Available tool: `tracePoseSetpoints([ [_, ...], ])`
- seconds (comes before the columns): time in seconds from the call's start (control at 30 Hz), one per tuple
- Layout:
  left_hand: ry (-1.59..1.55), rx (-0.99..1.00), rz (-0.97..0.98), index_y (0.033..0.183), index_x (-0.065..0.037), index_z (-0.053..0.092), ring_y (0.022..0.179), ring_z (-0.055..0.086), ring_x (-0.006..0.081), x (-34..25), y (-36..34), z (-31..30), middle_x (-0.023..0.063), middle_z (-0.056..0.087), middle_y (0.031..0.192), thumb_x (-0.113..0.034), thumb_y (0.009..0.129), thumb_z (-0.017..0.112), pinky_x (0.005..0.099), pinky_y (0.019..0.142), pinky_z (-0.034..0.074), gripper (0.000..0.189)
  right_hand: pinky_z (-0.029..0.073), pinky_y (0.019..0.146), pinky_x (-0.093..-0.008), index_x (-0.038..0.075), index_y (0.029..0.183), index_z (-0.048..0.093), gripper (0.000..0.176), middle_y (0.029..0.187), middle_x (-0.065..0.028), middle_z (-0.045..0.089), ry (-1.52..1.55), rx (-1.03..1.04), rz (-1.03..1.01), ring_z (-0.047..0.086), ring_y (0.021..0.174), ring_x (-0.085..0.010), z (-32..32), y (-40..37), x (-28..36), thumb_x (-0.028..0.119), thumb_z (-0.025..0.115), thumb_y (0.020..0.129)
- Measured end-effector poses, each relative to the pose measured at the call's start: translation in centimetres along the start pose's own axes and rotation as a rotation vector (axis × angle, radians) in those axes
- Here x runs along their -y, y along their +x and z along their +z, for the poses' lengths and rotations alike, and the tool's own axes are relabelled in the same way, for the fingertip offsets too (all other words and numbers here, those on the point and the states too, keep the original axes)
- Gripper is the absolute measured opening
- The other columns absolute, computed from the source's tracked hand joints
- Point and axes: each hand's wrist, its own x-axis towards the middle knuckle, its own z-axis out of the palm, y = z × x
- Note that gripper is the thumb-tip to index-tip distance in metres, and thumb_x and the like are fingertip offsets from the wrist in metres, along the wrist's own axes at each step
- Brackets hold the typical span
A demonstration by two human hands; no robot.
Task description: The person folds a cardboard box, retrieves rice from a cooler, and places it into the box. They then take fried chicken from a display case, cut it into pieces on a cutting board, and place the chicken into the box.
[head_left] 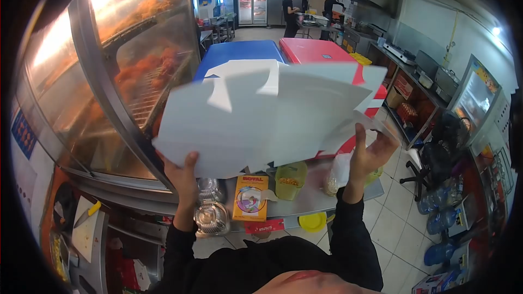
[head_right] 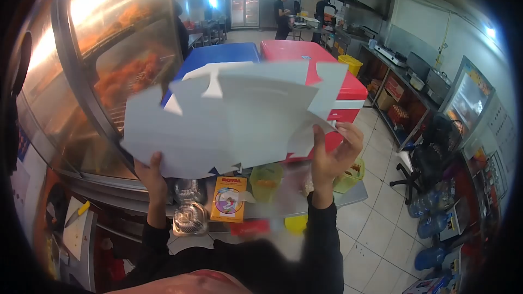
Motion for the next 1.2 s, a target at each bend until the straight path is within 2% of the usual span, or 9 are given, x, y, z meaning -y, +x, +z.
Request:
tracePoseSetpoints([
  [0.17, 0.144, 0.271, 0.063, 0.099, 0.003, 0.051, 0.074, 0.055, 0.0151, -5.3, 11.1, 7.2, 0.0102, 0.058, 0.085, -0.019, 0.069, 0.064, 0.0254, 0.067, 0.043, 0.039, 0.041, 0.068, -0.0241, -0.001, 0.101, 0.048, 0.026, 0.090, -0.0072, 0.054, -0.059, 0.530, 0.374, 0.051, 0.076, -0.0117, 1.7, 7.6, -2.7, 0.016, 0.050, 0.082],
  [0.3, 0.243, 0.504, 0.042, 0.096, 0.000, 0.054, 0.071, 0.057, 0.0189, -0.7, 19.8, 12.5, 0.0117, 0.059, 0.079, -0.028, 0.068, 0.064, 0.0281, 0.063, 0.044, 0.041, 0.044, 0.069, -0.0251, -0.001, 0.100, 0.049, 0.024, 0.092, -0.0073, 0.055, 0.377, 0.691, 0.809, 0.054, 0.077, -0.0129, 4.8, 9.4, -10.5, 0.013, 0.047, 0.081],
  [0.37, 0.534, 0.500, 0.287, 0.098, -0.004, 0.055, 0.074, 0.058, 0.0242, 4.6, 22.5, 14.5, 0.0141, 0.059, 0.083, -0.030, 0.066, 0.066, 0.0320, 0.067, 0.044, 0.042, 0.045, 0.072, -0.0271, -0.003, 0.098, 0.049, 0.023, 0.092, -0.0088, 0.056, 0.468, 0.843, 1.025, 0.055, 0.080, -0.0147, 5.6, 8.9, -13.1, 0.009, 0.048, 0.079],
  [0.5, 0.900, 0.200, 0.742, 0.098, -0.009, 0.056, 0.083, 0.055, 0.0283, 7.4, 20.5, 16.3, 0.0121, 0.056, 0.092, -0.033, 0.064, 0.068, 0.0361, 0.073, 0.043, 0.044, 0.045, 0.078, -0.0286, -0.006, 0.102, 0.047, 0.028, 0.096, -0.0114, 0.054, 0.589, 0.721, 1.242, 0.055, 0.085, -0.0195, 7.1, 5.8, -16.2, 0.003, 0.048, 0.076],
  [0.6, 0.540, 0.570, 0.782, 0.097, -0.010, 0.057, 0.082, 0.055, 0.0258, 4.4, 17.4, 16.2, 0.0100, 0.056, 0.092, -0.031, 0.068, 0.065, 0.0343, 0.070, 0.044, 0.037, 0.045, 0.079, -0.0278, -0.008, 0.104, 0.045, 0.031, 0.102, -0.0132, 0.053, 0.681, 0.654, 1.342, 0.055, 0.089, -0.0204, 8.0, 4.7, -16.9, 0.002, 0.048, 0.075],
  [0.73, 0.585, 0.907, 0.415, 0.102, -0.009, 0.054, 0.089, 0.054, 0.0206, -3.8, 14.7, 14.8, 0.0087, 0.054, 0.102, -0.032, 0.078, 0.055, 0.0310, 0.074, 0.044, 0.034, 0.046, 0.078, -0.0268, -0.007, 0.100, 0.049, 0.024, 0.098, -0.0143, 0.055, 0.727, 0.544, 1.218, 0.055, 0.088, -0.0195, 9.0, 6.4, -12.7, -0.001, 0.043, 0.077],
  [0.83, 0.040, 1.016, -0.103, 0.110, -0.013, 0.050, 0.085, 0.054, 0.0188, -6.8, 14.4, 13.2, 0.0079, 0.055, 0.096, -0.043, 0.080, 0.048, 0.0286, 0.071, 0.044, 0.043, 0.046, 0.077, -0.0284, -0.005, 0.095, 0.053, 0.023, 0.092, -0.0132, 0.058, 0.716, 0.436, 0.794, 0.057, 0.084, -0.0173, 10.6, 8.0, -5.7, -0.006, 0.040, 0.076],
  [1.0, -0.559, 1.007, -0.392, 0.117, -0.003, 0.038, 0.092, 0.052, 0.0264, -14.3, 13.4, 6.9, 0.0149, 0.048, 0.107, -0.056, 0.076, 0.043, 0.0319, 0.079, 0.044, 0.067, 0.047, 0.064, -0.0283, 0.002, 0.086, 0.059, 0.028, 0.085, -0.0124, 0.059, 0.112, 0.776, -0.721, 0.059, 0.075, -0.0204, 10.1, 8.0, 6.7, -0.009, 0.049, 0.062],
  [1.2, -0.480, 0.685, -0.430, 0.107, -0.002, 0.043, 0.090, 0.054, 0.0212, -18.6, 9.7, -0.7, 0.0106, 0.050, 0.103, -0.021, 0.080, 0.054, 0.0358, 0.075, 0.048, 0.036, 0.045, 0.050, -0.0262, 0.008, 0.082, 0.062, 0.022, 0.085, -0.0102, 0.060, 0.017, 0.698, -1.148, 0.058, 0.065, -0.0190, 8.9, 5.5, 13.9, 0.006, 0.060, 0.060],
])
